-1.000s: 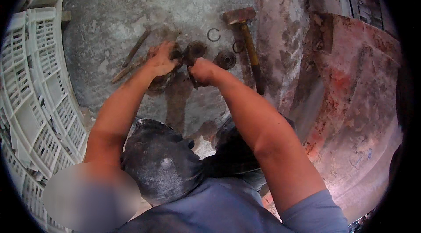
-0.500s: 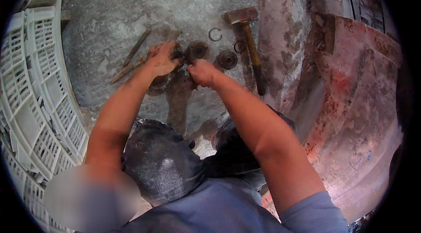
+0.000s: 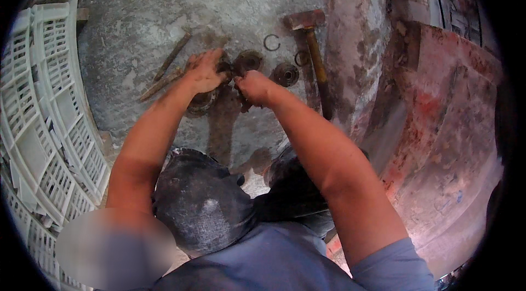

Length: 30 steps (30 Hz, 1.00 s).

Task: The person sits on the floor and uses pliers to remove a retaining clip from a cylindrical metal part. They then retrieve a screwdriver from a nearby crate and use it to pry at the same part. The person continues to manipulate the metal components with pliers and their hands.

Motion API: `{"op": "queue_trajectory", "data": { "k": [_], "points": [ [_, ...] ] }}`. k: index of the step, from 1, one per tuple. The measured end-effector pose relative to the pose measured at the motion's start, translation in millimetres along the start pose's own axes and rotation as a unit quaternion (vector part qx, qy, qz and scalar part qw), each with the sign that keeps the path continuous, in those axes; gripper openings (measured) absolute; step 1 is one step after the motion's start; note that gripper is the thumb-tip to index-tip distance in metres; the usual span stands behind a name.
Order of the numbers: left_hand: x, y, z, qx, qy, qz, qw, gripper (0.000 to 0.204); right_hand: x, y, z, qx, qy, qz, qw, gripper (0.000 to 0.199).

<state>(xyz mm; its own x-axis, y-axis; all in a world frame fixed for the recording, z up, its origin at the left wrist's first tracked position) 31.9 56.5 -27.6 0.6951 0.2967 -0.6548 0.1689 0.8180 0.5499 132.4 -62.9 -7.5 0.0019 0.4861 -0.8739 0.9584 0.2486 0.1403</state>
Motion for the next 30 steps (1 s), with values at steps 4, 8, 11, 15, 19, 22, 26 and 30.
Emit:
{"op": "queue_trajectory", "data": {
  "k": [4,8,11,15,19,22,26,30],
  "points": [
    [-5,14,12,-0.038,0.013,-0.067,0.997,0.084,-4,5,-5,-0.038,0.038,0.011,0.998,0.041],
    [-1,5,5,-0.031,-0.006,-0.012,0.999,0.077,27,-8,35,0.001,0.094,-0.060,0.994,0.034],
    [-2,8,6,-0.041,-0.011,-0.034,0.999,0.080,29,-9,37,0.030,0.113,-0.064,0.991,0.028],
    [2,3,1,-0.011,-0.017,-0.036,0.999,0.084,20,-4,26,0.005,0.048,-0.091,0.995,0.022],
    [3,-2,-8,-0.024,-0.012,-0.035,0.999,0.086,-1,-3,-24,-0.254,0.125,-0.170,0.944,0.016],
    [7,5,13,-0.010,-0.031,-0.055,0.998,0.086,36,-15,39,-0.186,0.204,-0.140,0.951,0.014],
    [-2,9,4,-0.066,-0.016,-0.050,0.996,0.090,22,-5,8,-0.224,0.195,-0.135,0.945,0.017],
    [5,-1,-4,-0.029,-0.024,-0.035,0.999,0.091,-5,9,-15,-0.048,-0.079,-0.087,0.992,0.027]
  ]
}}
Point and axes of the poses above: each hand's wrist, its own x-axis towards the middle knuckle, its own y-axis out of the back of the hand, z = x × y, the point moved 6 cm from there along x, towards the middle knuckle, and after that the axes turned 1 degree about -z, right-handed, at the moved point
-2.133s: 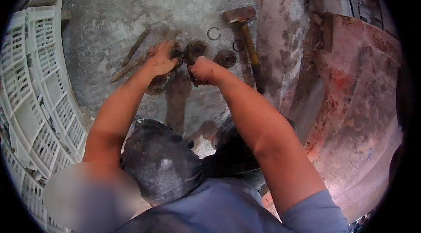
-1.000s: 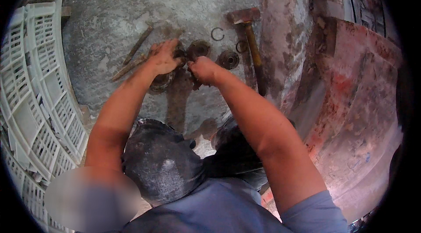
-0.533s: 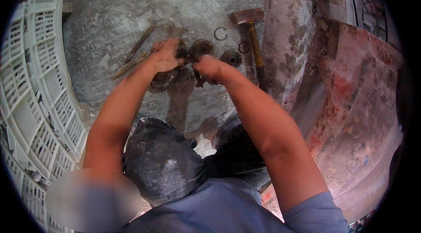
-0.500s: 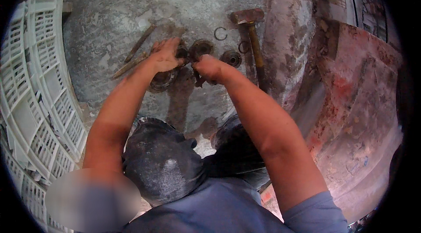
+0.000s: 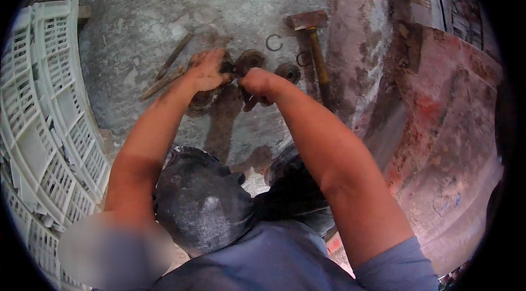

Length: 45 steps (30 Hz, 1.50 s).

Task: The person sits on the floor and uses pliers to remove a retaining clip from a cylindrical metal part. They then retrieve a screwdriver from a nearby crate and use it to pry at the same part. The person continues to manipulate the metal components with pliers and their hands.

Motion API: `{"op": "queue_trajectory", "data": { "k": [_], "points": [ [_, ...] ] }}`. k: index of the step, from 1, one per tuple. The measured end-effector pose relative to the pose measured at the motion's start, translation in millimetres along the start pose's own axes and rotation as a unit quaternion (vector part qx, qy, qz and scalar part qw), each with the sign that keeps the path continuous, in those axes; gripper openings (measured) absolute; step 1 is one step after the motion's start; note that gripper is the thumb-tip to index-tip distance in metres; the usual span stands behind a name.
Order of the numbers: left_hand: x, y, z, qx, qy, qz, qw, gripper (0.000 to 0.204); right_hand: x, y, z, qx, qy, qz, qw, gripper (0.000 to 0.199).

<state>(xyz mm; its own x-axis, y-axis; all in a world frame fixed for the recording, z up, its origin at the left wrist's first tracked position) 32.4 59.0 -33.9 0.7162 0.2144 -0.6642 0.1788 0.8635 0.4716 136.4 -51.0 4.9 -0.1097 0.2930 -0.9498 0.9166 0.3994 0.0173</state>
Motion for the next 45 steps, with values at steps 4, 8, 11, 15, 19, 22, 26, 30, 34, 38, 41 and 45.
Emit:
{"op": "queue_trajectory", "data": {
  "k": [4,8,11,15,19,22,26,30,34,38,41,45],
  "points": [
    [1,1,8,0.008,-0.001,-0.001,1.000,0.089,15,-4,14,0.019,0.006,0.014,1.000,0.029],
    [1,-3,0,-0.005,0.012,-0.046,0.999,0.088,15,-2,8,-0.143,0.058,-0.010,0.988,0.028],
    [-3,1,3,-0.024,0.001,-0.041,0.999,0.086,-2,4,-5,-0.099,0.007,-0.010,0.995,0.027],
    [-10,13,21,-0.017,0.017,-0.062,0.998,0.082,6,2,2,-0.100,0.025,0.022,0.994,0.025],
    [-6,4,13,0.001,0.012,-0.016,1.000,0.078,16,-5,-8,-0.367,0.192,0.049,0.909,0.024],
    [-5,3,11,0.009,0.012,-0.023,1.000,0.080,16,-5,-10,-0.357,0.169,0.033,0.918,0.022],
    [-1,-9,0,0.001,0.002,0.001,1.000,0.080,23,-3,5,-0.129,0.107,0.029,0.985,0.038],
    [-4,-2,8,0.002,0.020,-0.052,0.998,0.082,18,-1,6,-0.048,0.049,0.022,0.997,0.047],
    [-4,0,9,0.013,0.015,-0.040,0.999,0.082,18,0,2,-0.141,0.050,0.026,0.988,0.026],
    [-5,-3,4,-0.002,0.018,-0.016,1.000,0.083,23,-10,-2,-0.315,0.091,0.040,0.944,0.023],
    [-7,1,14,0.003,0.011,-0.031,0.999,0.084,25,-15,7,-0.331,0.087,0.034,0.939,0.023],
    [-6,2,13,-0.015,0.005,-0.018,1.000,0.081,26,-12,6,-0.327,0.088,0.055,0.939,0.026]
  ]
}}
Point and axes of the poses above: each hand's wrist, its own x-axis towards the middle knuckle, its own y-axis out of the back of the hand, z = x × y, the point moved 6 cm from there along x, towards the middle knuckle, and after that the axes turned 1 degree about -z, right-handed, at the moved point
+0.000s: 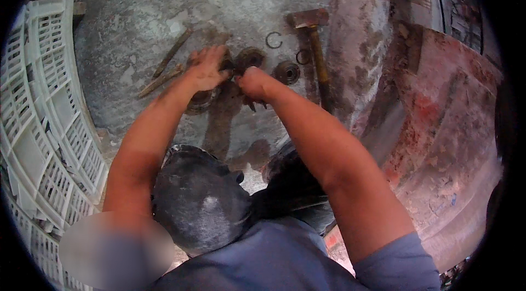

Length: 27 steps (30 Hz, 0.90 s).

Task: The person sits on the floor and uses pliers to remove a retaining clip from a cylindrical metal part. They then retrieve a screwdriver from a nearby crate and use it to pry at the same part. The person continues to manipulate the metal components with pliers and their hands.

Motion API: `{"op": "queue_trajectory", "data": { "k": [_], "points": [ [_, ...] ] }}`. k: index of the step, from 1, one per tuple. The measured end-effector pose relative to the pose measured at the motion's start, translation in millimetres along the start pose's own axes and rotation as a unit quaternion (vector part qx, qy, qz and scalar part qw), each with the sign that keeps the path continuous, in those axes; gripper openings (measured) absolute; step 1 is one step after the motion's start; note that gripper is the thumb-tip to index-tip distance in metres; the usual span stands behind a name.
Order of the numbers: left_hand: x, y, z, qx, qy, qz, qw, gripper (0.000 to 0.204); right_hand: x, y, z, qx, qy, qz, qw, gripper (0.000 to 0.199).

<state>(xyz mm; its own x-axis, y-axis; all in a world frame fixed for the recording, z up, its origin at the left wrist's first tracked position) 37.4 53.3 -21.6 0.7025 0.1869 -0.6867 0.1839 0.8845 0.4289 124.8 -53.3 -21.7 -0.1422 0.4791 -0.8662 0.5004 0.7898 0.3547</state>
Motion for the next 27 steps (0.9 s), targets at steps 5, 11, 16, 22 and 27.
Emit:
{"op": "queue_trajectory", "data": {
  "k": [5,11,16,22,27],
  "points": [
    [15,-21,-32,0.013,-0.060,0.142,0.988,0.071,3,-7,-16,-0.145,0.111,0.049,0.982,0.030],
    [-2,-5,-20,0.029,-0.090,0.233,0.968,0.067,-2,-26,10,0.346,-0.143,0.140,0.916,0.047],
    [-20,10,-10,-0.026,-0.067,0.196,0.978,0.078,-26,-49,16,0.420,-0.139,0.263,0.857,0.051],
    [-48,2,5,0.056,-0.017,0.261,0.964,0.083,-47,-76,13,0.356,-0.172,0.118,0.911,0.052],
    [-39,-1,-3,0.018,-0.017,0.255,0.967,0.081,-56,-85,19,0.277,-0.167,0.088,0.942,0.053]
  ]
}}
Point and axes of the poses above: each hand's wrist, its own x-axis towards the middle knuckle, its own y-axis out of the back of the hand, z = x × y, the point moved 6 cm from there along x, towards the middle knuckle, and after that the axes turned 1 degree about -z, right-handed, at the moved point
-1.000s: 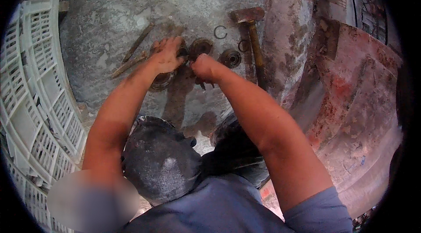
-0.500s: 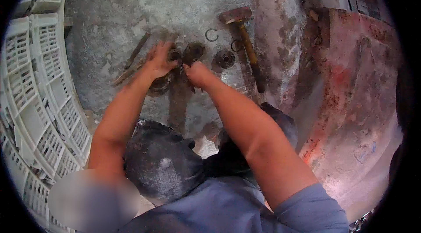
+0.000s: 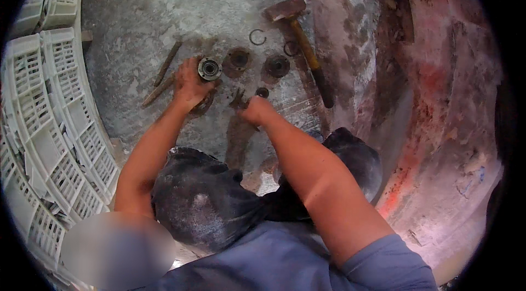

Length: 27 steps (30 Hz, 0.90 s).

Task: The person sits on the floor and uses pliers to remove a retaining clip from a cylindrical metal part. They then retrieve a screwdriver from a nearby crate and use it to pry at the same part. The person continues to manipulate the metal components with pliers and their hands.

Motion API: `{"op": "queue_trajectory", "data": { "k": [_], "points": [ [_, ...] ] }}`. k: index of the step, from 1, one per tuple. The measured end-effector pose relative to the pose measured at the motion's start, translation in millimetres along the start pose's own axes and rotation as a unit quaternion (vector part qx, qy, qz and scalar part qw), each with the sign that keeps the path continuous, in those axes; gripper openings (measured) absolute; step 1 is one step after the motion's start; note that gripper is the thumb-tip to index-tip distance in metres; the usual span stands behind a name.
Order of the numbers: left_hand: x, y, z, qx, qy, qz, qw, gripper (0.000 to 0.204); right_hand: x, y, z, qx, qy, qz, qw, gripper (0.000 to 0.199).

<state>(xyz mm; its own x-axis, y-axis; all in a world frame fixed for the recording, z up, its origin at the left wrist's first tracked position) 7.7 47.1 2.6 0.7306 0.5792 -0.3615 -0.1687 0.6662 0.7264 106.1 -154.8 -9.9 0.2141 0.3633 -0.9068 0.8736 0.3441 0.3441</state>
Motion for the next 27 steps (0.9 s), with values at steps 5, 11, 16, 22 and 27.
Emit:
{"op": "queue_trajectory", "data": {
  "k": [5,11,16,22,27],
  "points": [
    [3,2,-11,-0.022,0.009,-0.004,1.000,0.077,-14,10,-3,-0.030,-0.024,-0.009,0.999,0.054],
    [0,7,3,0.002,-0.004,0.022,1.000,0.073,-5,0,13,-0.076,-0.024,0.012,0.997,0.040],
    [0,4,-5,-0.012,-0.022,0.048,0.999,0.070,-13,4,9,-0.069,-0.024,0.006,0.997,0.039],
    [0,6,-5,-0.018,-0.027,0.038,0.999,0.069,-22,18,-3,-0.009,-0.027,0.059,0.998,0.056],
    [0,0,-9,-0.049,0.005,-0.004,0.999,0.071,-22,36,-22,0.155,0.081,0.161,0.971,0.054]
  ]
}}
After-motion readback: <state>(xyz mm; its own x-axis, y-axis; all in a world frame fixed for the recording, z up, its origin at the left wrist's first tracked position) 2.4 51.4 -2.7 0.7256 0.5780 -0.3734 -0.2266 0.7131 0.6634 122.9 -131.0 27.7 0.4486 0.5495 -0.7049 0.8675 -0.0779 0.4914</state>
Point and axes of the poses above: each hand's wrist, its own x-axis towards the middle knuckle, its own y-axis out of the back of the hand, z = x × y, the point moved 6 cm from there along x, towards the middle knuckle, and after that the axes turned 1 degree about -z, right-handed, at the moved point
